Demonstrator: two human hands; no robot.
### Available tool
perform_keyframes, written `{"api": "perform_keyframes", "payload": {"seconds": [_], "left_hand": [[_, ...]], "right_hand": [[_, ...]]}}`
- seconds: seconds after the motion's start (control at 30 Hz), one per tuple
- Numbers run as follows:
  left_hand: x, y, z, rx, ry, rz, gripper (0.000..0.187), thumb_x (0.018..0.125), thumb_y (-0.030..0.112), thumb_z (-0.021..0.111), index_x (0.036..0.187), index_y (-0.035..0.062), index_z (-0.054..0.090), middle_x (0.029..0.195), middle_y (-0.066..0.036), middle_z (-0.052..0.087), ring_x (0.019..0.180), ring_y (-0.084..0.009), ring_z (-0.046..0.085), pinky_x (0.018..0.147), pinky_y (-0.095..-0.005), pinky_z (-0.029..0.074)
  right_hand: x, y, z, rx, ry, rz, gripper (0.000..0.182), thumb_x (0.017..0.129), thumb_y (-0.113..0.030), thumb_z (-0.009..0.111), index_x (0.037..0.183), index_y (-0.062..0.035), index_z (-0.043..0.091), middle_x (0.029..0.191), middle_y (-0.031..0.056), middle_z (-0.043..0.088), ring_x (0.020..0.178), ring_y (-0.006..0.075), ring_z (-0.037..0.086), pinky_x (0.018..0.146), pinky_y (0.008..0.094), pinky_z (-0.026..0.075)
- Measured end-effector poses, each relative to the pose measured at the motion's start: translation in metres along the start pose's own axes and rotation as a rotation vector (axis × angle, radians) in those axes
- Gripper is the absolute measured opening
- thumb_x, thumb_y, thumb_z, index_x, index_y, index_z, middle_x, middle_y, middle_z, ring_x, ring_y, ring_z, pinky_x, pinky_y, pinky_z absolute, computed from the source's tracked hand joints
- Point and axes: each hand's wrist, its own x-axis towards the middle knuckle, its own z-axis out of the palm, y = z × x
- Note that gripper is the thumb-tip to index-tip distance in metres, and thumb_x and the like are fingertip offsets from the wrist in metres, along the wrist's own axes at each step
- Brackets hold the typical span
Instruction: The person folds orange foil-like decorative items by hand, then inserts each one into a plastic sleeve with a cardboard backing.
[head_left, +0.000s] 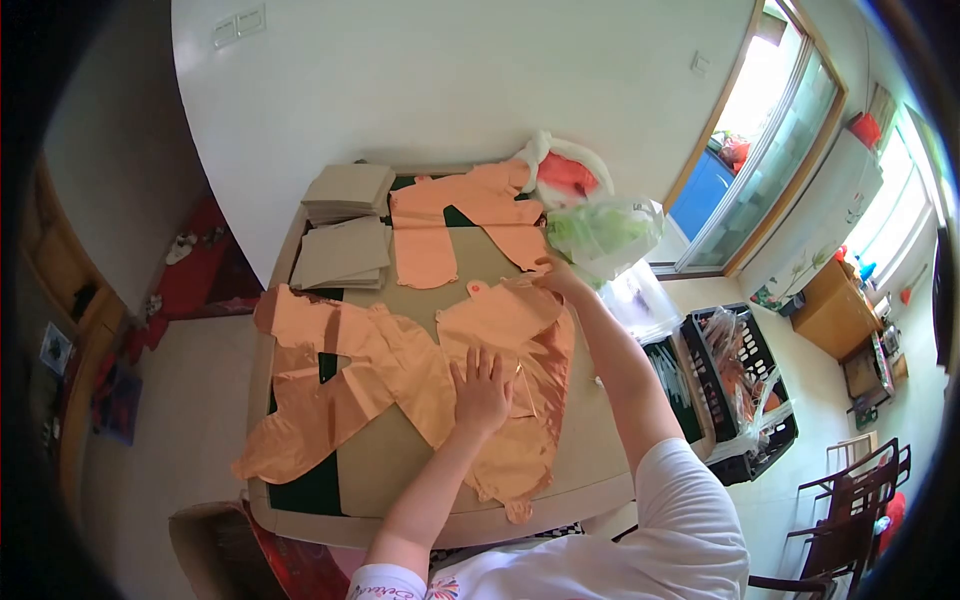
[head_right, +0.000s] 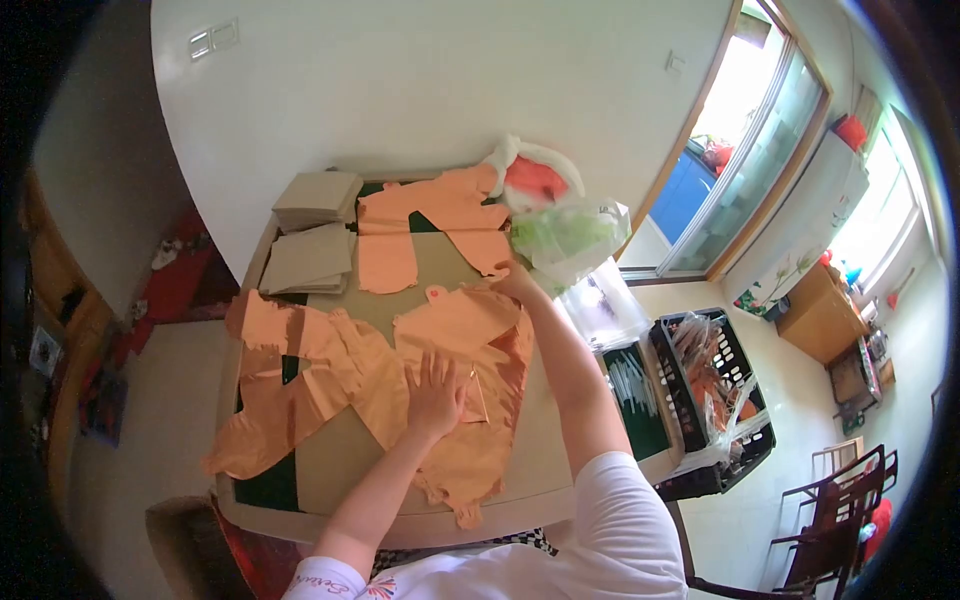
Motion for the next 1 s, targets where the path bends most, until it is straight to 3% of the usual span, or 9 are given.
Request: {"api": "perform_keyframes", "payload": {"seconds": [0.1,0.2,0.3,0.5,0.6,0.7,0.8,0.9,1.0], "left_hand": [[0.001,0.000,0.002,0.014,-0.004,-0.002,0.058,0.095,0.039,0.042,0.144,0.0077,0.035,0.153,-0.016,0.026,0.143,-0.0338,0.019,0.111,-0.0615,0.015],[0.001,-0.001,0.003,0.017,0.015,0.003,0.058,0.095,0.039,0.043,0.143,0.0078,0.036,0.152,-0.016,0.028,0.143,-0.0330,0.021,0.111,-0.0616,0.015],[0.002,-0.002,0.005,-0.001,0.032,0.005,0.057,0.095,0.038,0.043,0.143,0.0080,0.037,0.151,-0.016,0.030,0.142,-0.0327,0.022,0.111,-0.0620,0.015],[0.001,-0.002,0.004,-0.025,0.083,0.021,0.056,0.095,0.038,0.044,0.142,0.0078,0.037,0.150,-0.016,0.032,0.141,-0.0327,0.023,0.110,-0.0626,0.016],[0.001,-0.001,0.001,-0.030,0.059,0.019,0.057,0.095,0.037,0.044,0.142,0.0072,0.037,0.150,-0.016,0.032,0.142,-0.0328,0.023,0.110,-0.0627,0.016],[0.000,-0.002,0.002,-0.012,0.058,0.023,0.057,0.095,0.037,0.043,0.142,0.0067,0.037,0.150,-0.017,0.032,0.142,-0.0330,0.022,0.111,-0.0623,0.015],[0.002,-0.002,0.005,-0.037,0.047,0.006,0.057,0.095,0.038,0.042,0.142,0.0064,0.037,0.150,-0.017,0.031,0.142,-0.0329,0.021,0.111,-0.0615,0.014],[0.002,-0.002,0.005,-0.062,0.061,0.011,0.057,0.096,0.038,0.040,0.143,0.0063,0.036,0.151,-0.017,0.030,0.143,-0.0328,0.021,0.112,-0.0610,0.013],[0.003,-0.002,0.007,-0.087,0.056,0.006,0.057,0.096,0.039,0.039,0.143,0.0062,0.036,0.151,-0.017,0.029,0.143,-0.0326,0.020,0.112,-0.0607,0.013]], "right_hand": [[0.002,0.014,0.008,-0.207,0.085,-0.174,0.071,0.066,-0.018,0.081,0.128,0.0004,0.052,0.106,0.0137,0.065,0.094,0.0228,0.063,0.082,0.0330,0.051],[0.001,0.018,0.011,-0.091,0.101,-0.153,0.065,0.066,-0.017,0.082,0.123,-0.0001,0.056,0.103,0.0123,0.066,0.092,0.0200,0.064,0.079,0.0308,0.051],[0.000,0.020,0.017,0.241,0.082,-0.183,0.056,0.069,-0.015,0.081,0.118,-0.0004,0.059,0.100,0.0110,0.066,0.092,0.0173,0.063,0.077,0.0291,0.051],[-0.010,0.003,0.031,0.076,0.400,-0.382,0.052,0.074,-0.009,0.077,0.122,-0.0030,0.056,0.100,0.0099,0.065,0.093,0.0172,0.062,0.075,0.0281,0.053],[-0.012,0.014,0.041,0.437,0.075,-0.265,0.058,0.079,-0.008,0.073,0.131,-0.0053,0.048,0.107,0.0106,0.063,0.094,0.0210,0.063,0.077,0.0323,0.055],[-0.029,0.020,0.040,0.768,0.057,-0.264,0.065,0.079,-0.007,0.071,0.136,-0.0037,0.039,0.111,0.0135,0.063,0.092,0.0248,0.065,0.077,0.0318,0.055],[-0.050,0.021,0.051,1.193,0.191,-0.051,0.062,0.079,-0.005,0.069,0.134,-0.0016,0.041,0.113,0.0125,0.063,0.094,0.0231,0.065,0.075,0.0323,0.055],[-0.063,0.035,0.076,1.160,0.236,-0.286,0.046,0.077,-0.005,0.070,0.121,0.0004,0.055,0.102,0.0098,0.066,0.083,0.0183,0.065,0.067,0.0293,0.055],[-0.075,0.028,0.072,0.389,0.219,-0.064,0.027,0.078,-0.011,0.072,0.101,0.0017,0.068,0.079,0.0053,0.066,0.070,0.0142,0.061,0.064,0.0308,0.052]]}}
